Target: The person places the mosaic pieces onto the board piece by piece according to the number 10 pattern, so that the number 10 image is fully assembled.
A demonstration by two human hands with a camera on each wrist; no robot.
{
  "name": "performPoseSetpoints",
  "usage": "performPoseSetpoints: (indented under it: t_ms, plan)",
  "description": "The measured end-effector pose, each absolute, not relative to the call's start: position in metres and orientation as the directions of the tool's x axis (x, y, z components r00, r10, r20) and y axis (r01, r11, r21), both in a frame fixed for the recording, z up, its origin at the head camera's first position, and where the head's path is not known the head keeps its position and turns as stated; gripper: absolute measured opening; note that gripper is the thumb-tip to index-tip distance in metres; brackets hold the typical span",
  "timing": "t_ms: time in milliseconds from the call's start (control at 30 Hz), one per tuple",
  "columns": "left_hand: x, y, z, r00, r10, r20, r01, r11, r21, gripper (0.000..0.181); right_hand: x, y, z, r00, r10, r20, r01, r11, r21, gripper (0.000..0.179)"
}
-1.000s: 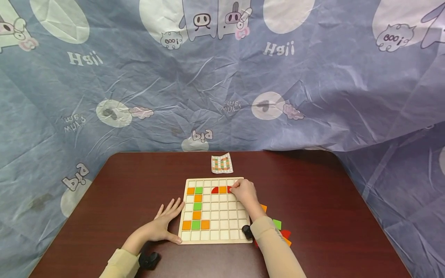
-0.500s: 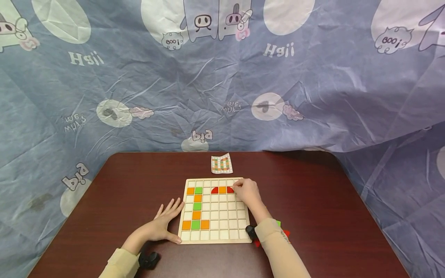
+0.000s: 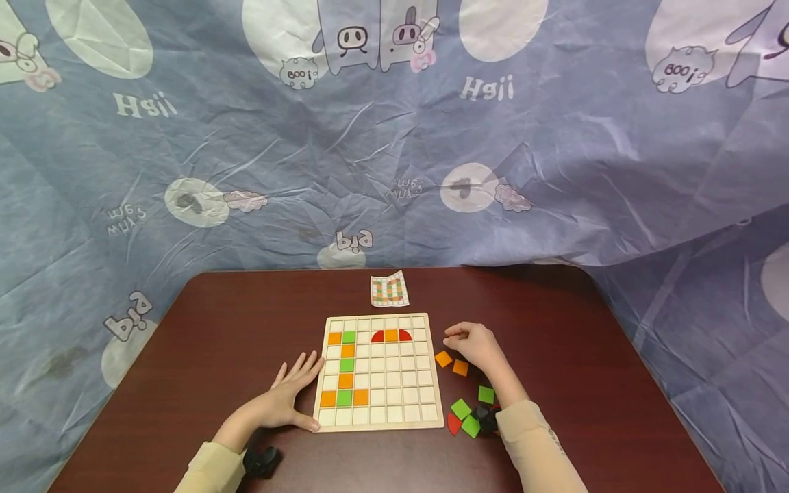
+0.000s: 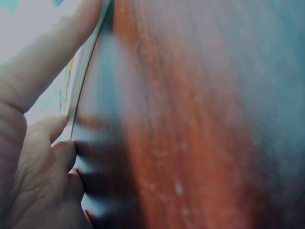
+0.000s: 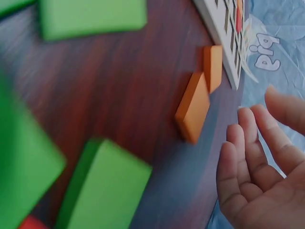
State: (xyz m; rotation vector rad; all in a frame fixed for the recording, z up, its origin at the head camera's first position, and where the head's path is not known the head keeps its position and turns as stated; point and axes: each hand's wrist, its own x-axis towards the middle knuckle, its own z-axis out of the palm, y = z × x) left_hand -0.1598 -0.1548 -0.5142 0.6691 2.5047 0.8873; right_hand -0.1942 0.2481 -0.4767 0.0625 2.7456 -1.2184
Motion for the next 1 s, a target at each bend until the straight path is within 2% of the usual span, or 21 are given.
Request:
performPoseSetpoints:
  t_ms: [533, 733, 1000]
  plan:
    - [-0.16, -0.156, -0.52, -0.808, 0.546, -0.221, 0.29, 0.695, 0.658, 0.122, -0.17, 0.271, -0.488, -0.98, -0.06, -0.192, 0.125, 0.569, -0.813, 0.04]
    - [-0.161, -0.156, -0.518, -0.808, 0.548, -0.217, 0.295, 0.694, 0.657, 0.122, -0.165, 0.274, -0.492, -0.979, -0.054, -0.194, 0.125, 0.596, -0.793, 0.038]
    - [-0.161, -0.154, -0.516, -0.808, 0.551, -0.21, 0.308, 0.698, 0.647, 0.121, -0.164, 0.266, -0.498, -0.987, 0.002, -0.163, 0.115, 0.716, -0.688, 0.031]
